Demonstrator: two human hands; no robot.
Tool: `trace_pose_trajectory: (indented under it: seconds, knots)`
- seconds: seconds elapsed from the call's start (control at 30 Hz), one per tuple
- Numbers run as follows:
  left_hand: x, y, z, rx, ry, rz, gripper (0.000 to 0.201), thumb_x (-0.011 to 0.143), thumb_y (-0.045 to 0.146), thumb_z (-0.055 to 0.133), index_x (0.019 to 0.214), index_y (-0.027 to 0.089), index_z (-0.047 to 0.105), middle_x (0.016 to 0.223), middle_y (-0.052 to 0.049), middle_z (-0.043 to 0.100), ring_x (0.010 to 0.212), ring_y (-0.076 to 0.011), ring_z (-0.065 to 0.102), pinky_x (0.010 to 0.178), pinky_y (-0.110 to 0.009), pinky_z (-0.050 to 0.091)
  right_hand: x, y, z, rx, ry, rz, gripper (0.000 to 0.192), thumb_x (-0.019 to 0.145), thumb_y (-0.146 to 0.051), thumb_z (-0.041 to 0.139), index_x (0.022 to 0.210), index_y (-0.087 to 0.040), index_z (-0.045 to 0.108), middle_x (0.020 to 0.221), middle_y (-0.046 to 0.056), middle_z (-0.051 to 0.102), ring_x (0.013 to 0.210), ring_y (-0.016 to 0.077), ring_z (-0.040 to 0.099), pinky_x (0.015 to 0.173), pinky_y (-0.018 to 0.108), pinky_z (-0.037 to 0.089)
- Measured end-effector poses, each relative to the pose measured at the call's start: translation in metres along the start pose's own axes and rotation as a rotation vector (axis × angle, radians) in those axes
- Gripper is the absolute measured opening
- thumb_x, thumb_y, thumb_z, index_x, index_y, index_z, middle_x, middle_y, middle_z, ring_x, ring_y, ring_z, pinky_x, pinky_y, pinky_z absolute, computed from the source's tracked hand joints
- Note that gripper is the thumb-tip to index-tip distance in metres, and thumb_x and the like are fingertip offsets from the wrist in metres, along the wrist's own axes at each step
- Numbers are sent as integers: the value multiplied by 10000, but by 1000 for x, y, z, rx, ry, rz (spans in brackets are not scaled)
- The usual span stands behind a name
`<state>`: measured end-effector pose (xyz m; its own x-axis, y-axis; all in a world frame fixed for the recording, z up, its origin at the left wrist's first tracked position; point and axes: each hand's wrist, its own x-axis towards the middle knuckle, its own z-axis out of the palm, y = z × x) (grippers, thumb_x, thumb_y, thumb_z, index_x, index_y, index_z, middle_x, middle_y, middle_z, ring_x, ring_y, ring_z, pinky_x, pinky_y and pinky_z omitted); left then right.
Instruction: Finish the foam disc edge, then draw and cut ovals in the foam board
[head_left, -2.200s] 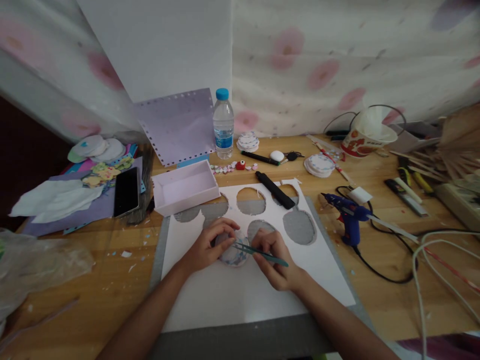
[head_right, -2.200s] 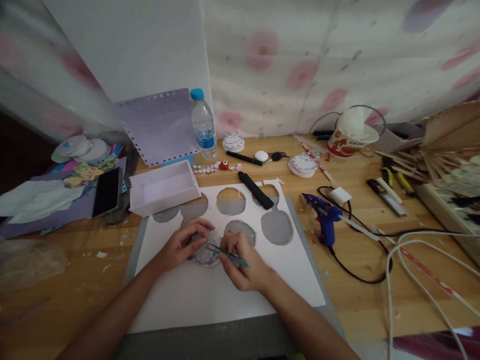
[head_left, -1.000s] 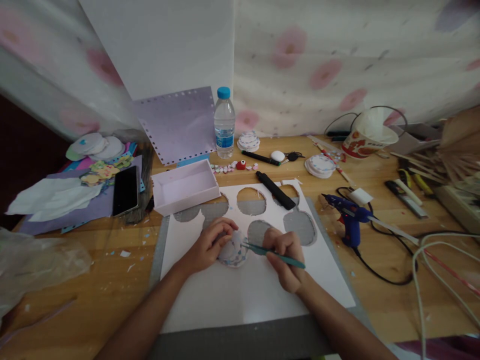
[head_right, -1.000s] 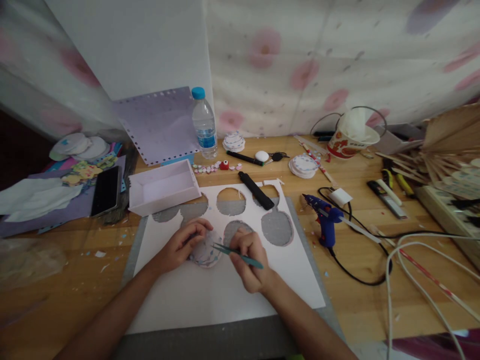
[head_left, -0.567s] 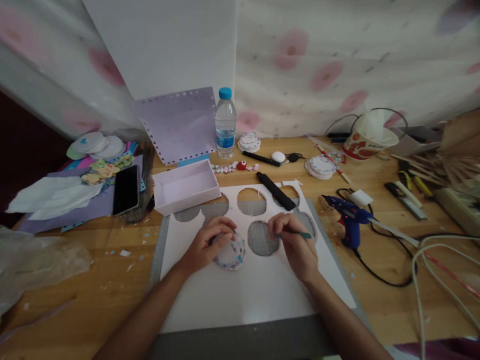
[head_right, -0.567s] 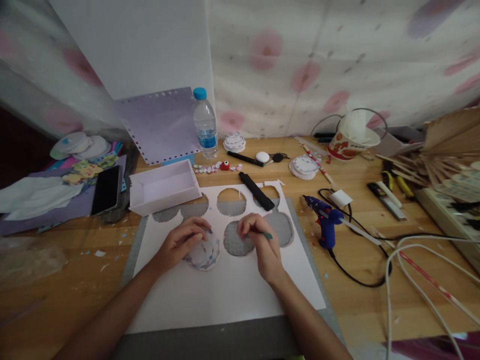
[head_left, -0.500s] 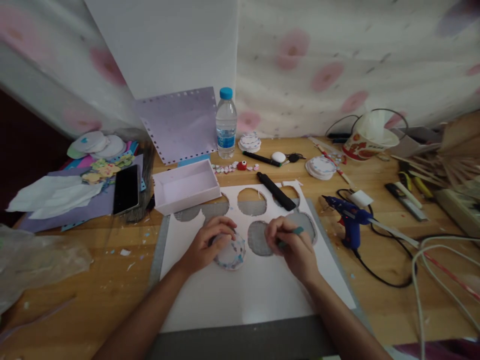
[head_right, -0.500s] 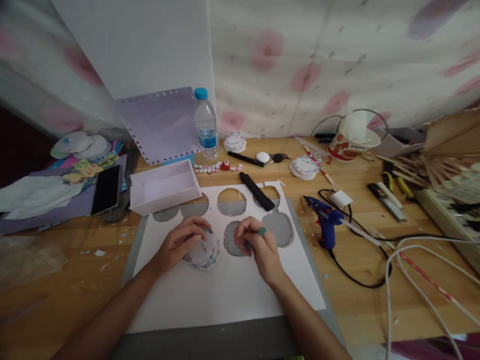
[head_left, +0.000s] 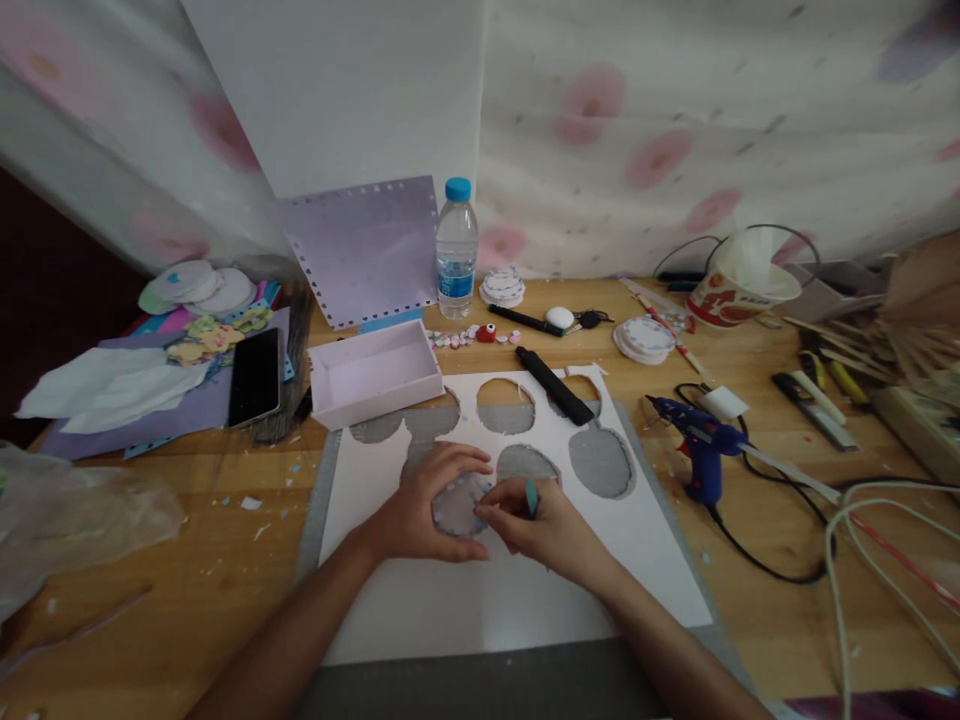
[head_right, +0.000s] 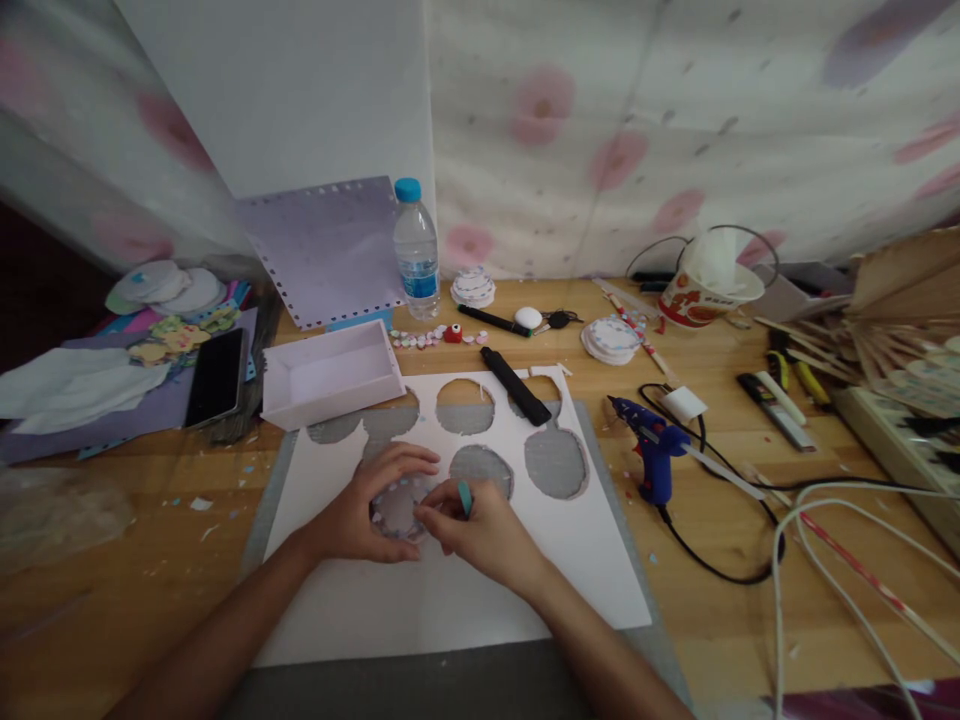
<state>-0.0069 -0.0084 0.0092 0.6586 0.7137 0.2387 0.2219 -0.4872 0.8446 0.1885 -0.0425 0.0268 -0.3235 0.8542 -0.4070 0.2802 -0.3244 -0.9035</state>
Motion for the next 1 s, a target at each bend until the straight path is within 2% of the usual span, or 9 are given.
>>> trace_pose_trajectory:
  seconds: [0.1, 0.27, 0.4, 0.6, 0.8, 0.9, 1.0]
  knots:
    - [2, 2, 2, 74, 10, -6, 696, 606, 435, 850, 1199, 226, 551, 1207, -108, 591, 1138, -283, 534, 1008, -433, 396, 2, 1, 2, -6, 29, 23, 189, 787, -337, 617, 773, -157, 673, 462, -63, 482, 422, 71, 412, 408, 205, 265]
    - [4, 4, 8, 167, 50, -7, 532, 637, 388, 827, 1071, 214, 574, 1081, -77, 644, 1044, -257, 568, 957, -415, 412, 3, 1, 5, 8, 115, 20, 191, 757, -333, 627, 796, -151, 672, 466, -63, 500, 424, 79, 428, 420, 206, 291]
    - [3, 5, 11, 212, 80, -8, 483, 641, 372, 820, 1021, 218, 564, 1070, -67, 652, 1031, -253, 571, 949, -417, 409, 4, 1, 6, 30, 155, -26, 213, 752, -345, 628, 821, -149, 680, 473, -60, 507, 444, 87, 450, 451, 211, 327]
    - [3, 6, 12, 243, 120, 6, 455, 647, 392, 815, 971, 219, 548, 1053, -61, 663, 1010, -248, 580, 938, -418, 407, 6, 7, 10, 50, 144, -56, 226, 782, -364, 595, 777, -150, 666, 501, -50, 503, 463, 89, 427, 447, 216, 300]
    - [4, 6, 13, 256, 145, 14, 431, 665, 413, 790, 962, 217, 547, 1051, -71, 671, 992, -254, 590, 914, -427, 412, 6, 11, 10, -21, 215, -85, 235, 795, -380, 601, 774, -157, 670, 557, -23, 541, 520, 106, 464, 496, 231, 330]
    - [3, 6, 13, 257, 147, 17, 430, 659, 393, 787, 966, 218, 542, 1052, -74, 672, 987, -259, 594, 908, -433, 415, 5, 6, 9, 14, 181, -47, 243, 791, -381, 605, 684, -165, 635, 542, -18, 540, 518, 107, 459, 493, 235, 331]
    - [3, 5, 13, 255, 137, 6, 422, 657, 371, 779, 973, 222, 543, 1061, -72, 670, 994, -260, 594, 914, -434, 413, 6, 1, 9, 105, 122, 2, 290, 771, -412, 621, 612, -172, 585, 478, -40, 477, 455, 83, 382, 437, 225, 273]
